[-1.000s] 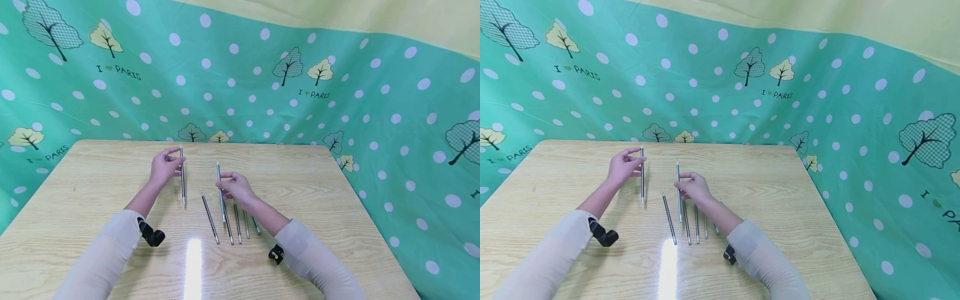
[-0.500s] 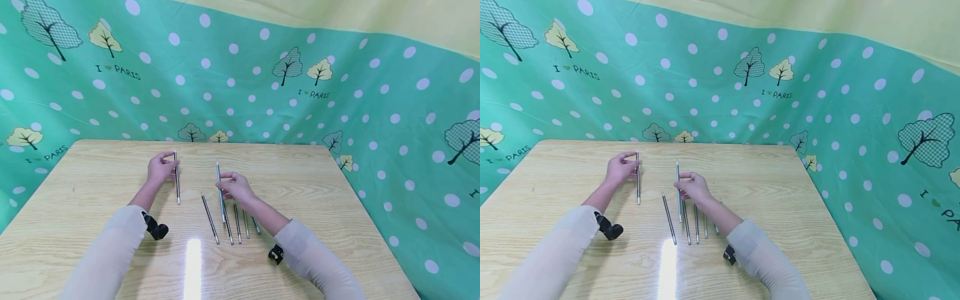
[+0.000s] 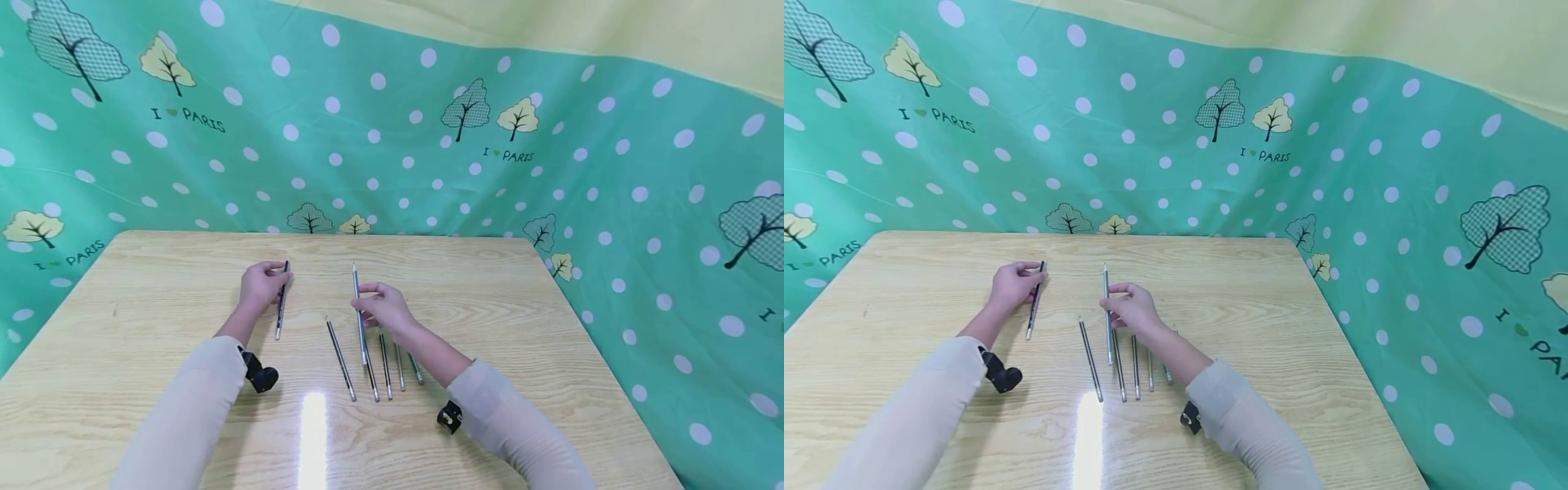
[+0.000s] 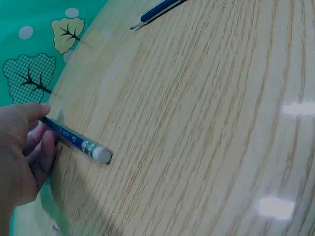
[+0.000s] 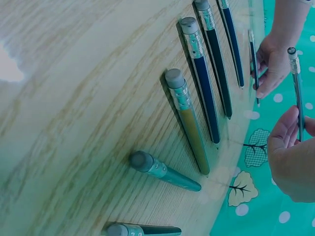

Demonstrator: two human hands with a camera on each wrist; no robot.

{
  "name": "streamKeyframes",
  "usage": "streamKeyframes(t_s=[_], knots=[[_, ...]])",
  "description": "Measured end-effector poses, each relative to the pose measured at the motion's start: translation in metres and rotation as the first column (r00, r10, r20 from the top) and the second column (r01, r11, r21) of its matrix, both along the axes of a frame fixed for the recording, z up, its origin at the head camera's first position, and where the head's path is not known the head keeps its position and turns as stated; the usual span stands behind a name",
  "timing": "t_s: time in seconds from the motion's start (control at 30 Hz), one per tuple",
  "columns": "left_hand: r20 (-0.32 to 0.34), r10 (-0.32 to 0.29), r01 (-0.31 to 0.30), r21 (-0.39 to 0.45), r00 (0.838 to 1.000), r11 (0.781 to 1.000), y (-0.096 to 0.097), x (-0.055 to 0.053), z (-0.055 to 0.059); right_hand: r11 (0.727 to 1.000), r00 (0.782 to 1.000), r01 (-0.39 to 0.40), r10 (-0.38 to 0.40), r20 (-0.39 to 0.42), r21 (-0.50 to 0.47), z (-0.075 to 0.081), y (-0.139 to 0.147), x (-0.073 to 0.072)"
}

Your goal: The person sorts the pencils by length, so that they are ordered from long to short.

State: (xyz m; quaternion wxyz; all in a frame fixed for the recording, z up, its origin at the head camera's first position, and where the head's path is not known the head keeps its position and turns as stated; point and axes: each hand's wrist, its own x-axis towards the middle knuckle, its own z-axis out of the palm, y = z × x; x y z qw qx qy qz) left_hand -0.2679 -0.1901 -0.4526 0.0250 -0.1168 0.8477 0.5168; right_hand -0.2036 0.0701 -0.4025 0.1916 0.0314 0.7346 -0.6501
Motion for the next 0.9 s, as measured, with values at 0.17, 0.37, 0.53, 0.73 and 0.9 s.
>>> streamKeyframes(t_s=[0.17, 0.37, 0.53, 0.73, 0.9], knots=[[-0.012, -0.005, 0.005, -0.056, 1.0, 0.998, 0.002, 0.0, -0.004, 1.0, 1.0, 0.012, -0.012, -0.003, -0.004, -0.002, 0.0, 0.0], [-0.023, -0.011, 0.007, -0.137, 1.0, 0.991, 0.004, 0.001, -0.006, 1.0, 1.0, 0.014, -0.014, -0.009, -0.009, 0.0, 0.0, 0.002], [-0.032, -0.038, 0.031, -0.207, 0.999, 0.978, 0.005, 0.004, -0.005, 1.0, 1.0, 0.004, -0.004, -0.01, -0.006, 0.004, 0.001, 0.003], [-0.042, -0.039, 0.028, -0.237, 0.998, 0.971, 0.005, 0.003, -0.007, 1.0, 1.0, -0.015, 0.015, -0.013, 0.006, 0.015, 0.002, 0.008], [-0.046, -0.027, 0.014, -0.254, 0.999, 0.967, 0.005, 0.002, -0.009, 1.0, 1.0, -0.004, 0.004, -0.006, -0.008, 0.0, 0.003, 0.0]])
